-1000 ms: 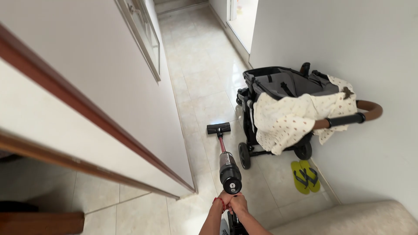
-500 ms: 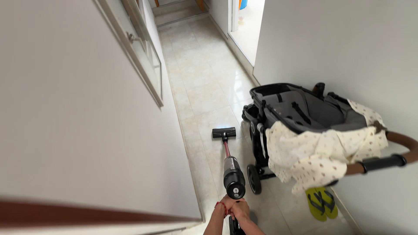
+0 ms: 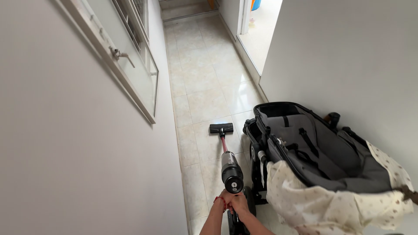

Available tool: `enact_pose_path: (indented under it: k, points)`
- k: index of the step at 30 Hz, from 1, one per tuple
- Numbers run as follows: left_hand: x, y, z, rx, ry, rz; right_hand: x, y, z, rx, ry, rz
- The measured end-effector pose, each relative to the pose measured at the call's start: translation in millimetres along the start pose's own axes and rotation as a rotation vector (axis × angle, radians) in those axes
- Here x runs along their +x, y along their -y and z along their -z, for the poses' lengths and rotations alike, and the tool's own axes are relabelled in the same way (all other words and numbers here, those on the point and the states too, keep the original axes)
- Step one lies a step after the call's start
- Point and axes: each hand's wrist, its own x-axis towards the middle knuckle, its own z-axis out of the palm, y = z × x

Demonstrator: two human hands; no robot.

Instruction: The person vacuums the tiled floor in a hallway and continues into a utility area, moving the vacuum head across the floor and around a stroller and a high chair.

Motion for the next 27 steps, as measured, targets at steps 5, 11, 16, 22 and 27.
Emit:
enact_pose_path:
  k: [5, 11, 16, 22, 27]
  points:
    - [28.5, -32.3, 1.2, -0.224, -0.016, -0.088, 46.1, 38.1, 9.6, -0.164, 0.101, 0.004]
    - [132.1, -57.5, 31.1, -0.089, -0.073, -0.206, 113.8, 79.2, 3.4, -0.156, 0.169, -0.028]
    - [202.7, -96.8, 56.0, -0.023, -0.163, -0.289, 140.6, 145.9, -15.4, -0.064, 0.096, -0.078]
    - [221.0, -155.5, 67.7, 0.031, -0.217, -0.154, 191.0, 180.8, -17.0, -0.123, 0.139, 0.058]
    - [270.1, -195.6, 74.2, 0.278, -0.249, -0.365, 224.4, 234.4, -13.0, -0.277, 0.112, -0.002]
